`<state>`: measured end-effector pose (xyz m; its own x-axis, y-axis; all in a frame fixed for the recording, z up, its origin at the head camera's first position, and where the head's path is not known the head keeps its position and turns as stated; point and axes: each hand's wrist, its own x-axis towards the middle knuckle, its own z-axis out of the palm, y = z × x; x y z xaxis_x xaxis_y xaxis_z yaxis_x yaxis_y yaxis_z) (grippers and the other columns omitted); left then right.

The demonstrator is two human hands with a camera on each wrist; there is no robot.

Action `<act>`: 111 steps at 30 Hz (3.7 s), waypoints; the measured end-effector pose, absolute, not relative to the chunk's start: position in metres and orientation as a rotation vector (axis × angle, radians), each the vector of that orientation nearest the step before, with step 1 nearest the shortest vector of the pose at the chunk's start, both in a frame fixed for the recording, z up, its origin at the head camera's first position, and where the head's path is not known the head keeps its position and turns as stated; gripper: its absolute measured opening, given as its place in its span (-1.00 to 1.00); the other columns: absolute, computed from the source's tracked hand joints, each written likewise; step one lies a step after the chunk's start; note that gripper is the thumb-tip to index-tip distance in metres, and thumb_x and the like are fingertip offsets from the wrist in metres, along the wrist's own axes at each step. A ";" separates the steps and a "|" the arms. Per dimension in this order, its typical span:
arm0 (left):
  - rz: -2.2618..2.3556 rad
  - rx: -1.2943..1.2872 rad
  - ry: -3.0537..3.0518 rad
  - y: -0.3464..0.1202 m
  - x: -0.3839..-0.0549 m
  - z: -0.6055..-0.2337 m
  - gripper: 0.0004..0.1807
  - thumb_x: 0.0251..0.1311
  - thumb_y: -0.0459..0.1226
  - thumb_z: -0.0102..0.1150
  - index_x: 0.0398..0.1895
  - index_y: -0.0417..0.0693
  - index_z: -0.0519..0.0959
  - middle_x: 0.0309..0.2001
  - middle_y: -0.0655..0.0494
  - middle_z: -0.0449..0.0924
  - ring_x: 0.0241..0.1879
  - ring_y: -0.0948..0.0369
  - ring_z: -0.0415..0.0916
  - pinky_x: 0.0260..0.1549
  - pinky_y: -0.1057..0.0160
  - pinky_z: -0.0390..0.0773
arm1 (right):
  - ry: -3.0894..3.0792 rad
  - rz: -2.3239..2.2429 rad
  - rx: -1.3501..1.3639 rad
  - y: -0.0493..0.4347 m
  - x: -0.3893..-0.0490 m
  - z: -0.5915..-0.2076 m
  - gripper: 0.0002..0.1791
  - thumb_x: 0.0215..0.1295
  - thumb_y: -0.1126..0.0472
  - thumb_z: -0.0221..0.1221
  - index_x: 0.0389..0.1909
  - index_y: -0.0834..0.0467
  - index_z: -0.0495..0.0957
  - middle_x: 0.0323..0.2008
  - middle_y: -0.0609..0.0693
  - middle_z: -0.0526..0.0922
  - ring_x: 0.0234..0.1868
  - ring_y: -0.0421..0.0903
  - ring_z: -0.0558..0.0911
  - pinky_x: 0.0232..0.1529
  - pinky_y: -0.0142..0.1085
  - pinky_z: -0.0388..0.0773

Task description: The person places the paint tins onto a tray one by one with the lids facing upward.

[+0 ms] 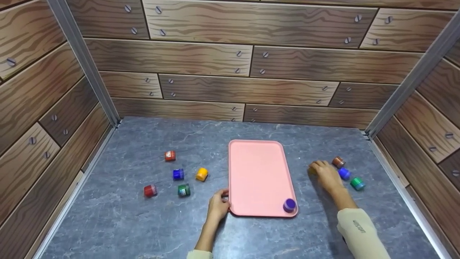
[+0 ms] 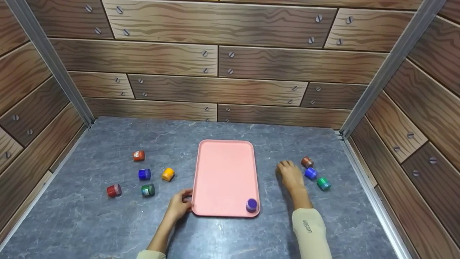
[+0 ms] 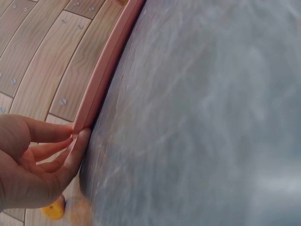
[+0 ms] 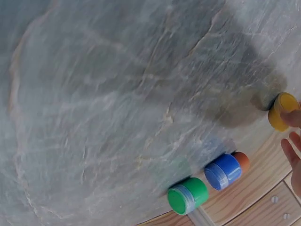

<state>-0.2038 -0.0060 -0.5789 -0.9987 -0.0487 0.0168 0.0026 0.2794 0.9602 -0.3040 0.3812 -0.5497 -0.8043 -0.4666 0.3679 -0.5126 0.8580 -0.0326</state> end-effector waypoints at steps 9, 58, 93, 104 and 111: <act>-1.834 -0.004 -2.479 -0.006 -0.204 -0.578 -0.50 -0.25 -0.67 -0.05 -0.08 -0.42 0.50 -0.28 -0.09 0.59 -0.55 0.24 0.46 -0.67 0.36 0.52 | -2.673 0.166 0.646 0.385 -0.304 -0.559 -0.72 -0.13 0.53 0.17 -0.29 0.33 0.52 -0.30 0.18 0.54 -0.22 0.19 0.49 -0.20 0.01 0.48; -1.831 -0.003 -2.466 -0.009 -0.203 -0.579 -0.51 -0.25 -0.68 -0.02 -0.09 -0.44 0.49 -0.27 -0.12 0.58 -0.59 0.23 0.47 -0.70 0.36 0.52 | -2.563 0.369 0.747 0.332 -0.263 -0.534 -0.59 -0.28 0.41 0.40 -0.30 0.34 0.52 -0.36 0.14 0.51 -0.31 0.12 0.47 -0.29 -0.04 0.50; -1.889 0.026 -2.448 -0.008 -0.204 -0.582 -0.50 -0.24 -0.67 -0.03 -0.07 -0.41 0.50 -0.27 -0.10 0.57 -0.53 0.21 0.50 -0.66 0.36 0.54 | -2.549 0.810 0.733 0.295 -0.238 -0.547 -0.57 -0.27 0.48 0.37 -0.24 0.33 0.53 -0.36 0.02 0.48 -0.40 -0.04 0.57 -0.38 -0.21 0.59; -1.892 -0.003 -2.425 -0.008 -0.202 -0.580 -0.53 -0.23 -0.68 -0.01 -0.10 -0.44 0.50 -0.29 -0.11 0.57 -0.60 0.30 0.41 -0.69 0.37 0.53 | -2.602 1.123 0.478 0.283 -0.238 -0.549 -0.63 -0.22 0.46 0.38 -0.29 0.33 0.53 -0.38 0.02 0.50 -0.40 0.00 0.59 -0.39 -0.29 0.60; -1.891 -0.033 -2.407 -0.008 -0.202 -0.581 -0.53 -0.24 -0.69 0.01 -0.10 -0.48 0.48 -0.30 -0.15 0.56 -0.59 0.25 0.45 -0.69 0.36 0.53 | -2.642 1.332 0.376 0.280 -0.236 -0.550 -0.63 -0.15 0.52 0.33 -0.23 0.43 0.49 -0.28 0.19 0.52 -0.25 0.15 0.57 -0.25 -0.20 0.59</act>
<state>-0.2021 -0.0082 -0.5809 -0.9966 -0.0324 0.0764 0.0665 0.2379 0.9690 -0.2362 0.2798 -0.5503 -0.9558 -0.1509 0.2523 -0.2926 0.5718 -0.7665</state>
